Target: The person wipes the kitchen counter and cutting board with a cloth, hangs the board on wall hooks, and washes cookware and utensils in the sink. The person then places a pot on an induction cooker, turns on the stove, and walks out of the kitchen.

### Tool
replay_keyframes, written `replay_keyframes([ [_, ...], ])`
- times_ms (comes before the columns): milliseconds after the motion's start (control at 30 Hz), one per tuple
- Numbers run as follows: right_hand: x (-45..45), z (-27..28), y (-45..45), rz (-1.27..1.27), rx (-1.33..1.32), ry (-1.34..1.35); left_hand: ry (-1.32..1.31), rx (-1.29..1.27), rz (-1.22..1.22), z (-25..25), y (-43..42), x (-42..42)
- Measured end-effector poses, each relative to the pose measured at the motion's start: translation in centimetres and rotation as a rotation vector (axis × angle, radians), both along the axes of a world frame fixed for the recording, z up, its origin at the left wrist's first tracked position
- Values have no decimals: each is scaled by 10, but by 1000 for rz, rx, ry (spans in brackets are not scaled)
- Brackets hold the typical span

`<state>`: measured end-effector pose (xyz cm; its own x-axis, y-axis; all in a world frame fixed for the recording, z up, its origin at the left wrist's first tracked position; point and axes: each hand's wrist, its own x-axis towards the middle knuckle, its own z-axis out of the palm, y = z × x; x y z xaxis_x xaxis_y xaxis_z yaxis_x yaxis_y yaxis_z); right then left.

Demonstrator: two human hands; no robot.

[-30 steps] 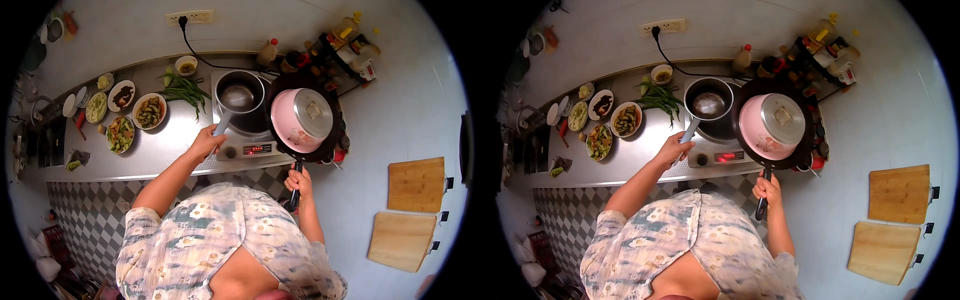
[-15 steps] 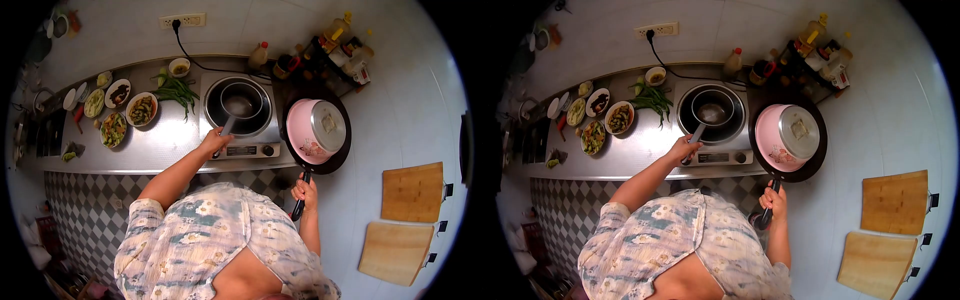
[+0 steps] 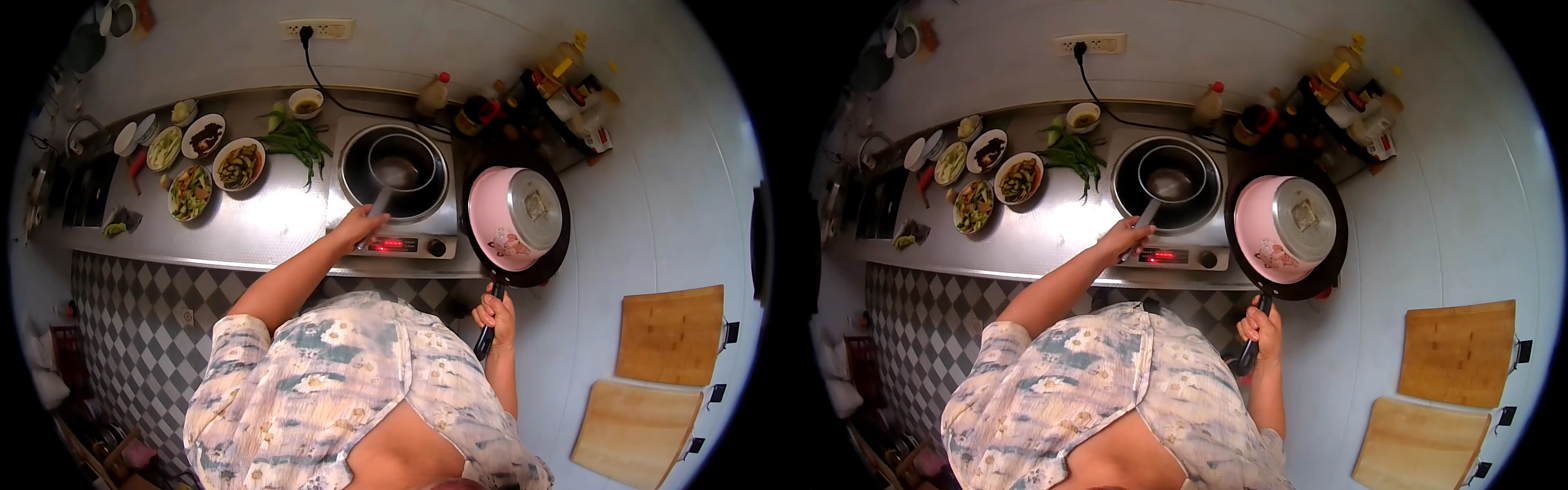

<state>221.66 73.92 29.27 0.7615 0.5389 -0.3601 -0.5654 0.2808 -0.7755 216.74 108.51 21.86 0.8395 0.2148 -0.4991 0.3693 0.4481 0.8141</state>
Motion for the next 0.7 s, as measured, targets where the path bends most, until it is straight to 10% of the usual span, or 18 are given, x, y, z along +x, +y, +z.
replay_keyframes([
  [167,2,0,-1,29,6,8,-61,161,118,-26,14,-21],
  [267,-1,4,0,20,-9,8,-162,1196,256,-28,9,-53],
  [433,0,5,1,42,-6,-5,-217,1467,-172,-43,10,-71],
  [700,8,13,6,120,14,-24,-369,1611,-217,-55,2,-71],
])
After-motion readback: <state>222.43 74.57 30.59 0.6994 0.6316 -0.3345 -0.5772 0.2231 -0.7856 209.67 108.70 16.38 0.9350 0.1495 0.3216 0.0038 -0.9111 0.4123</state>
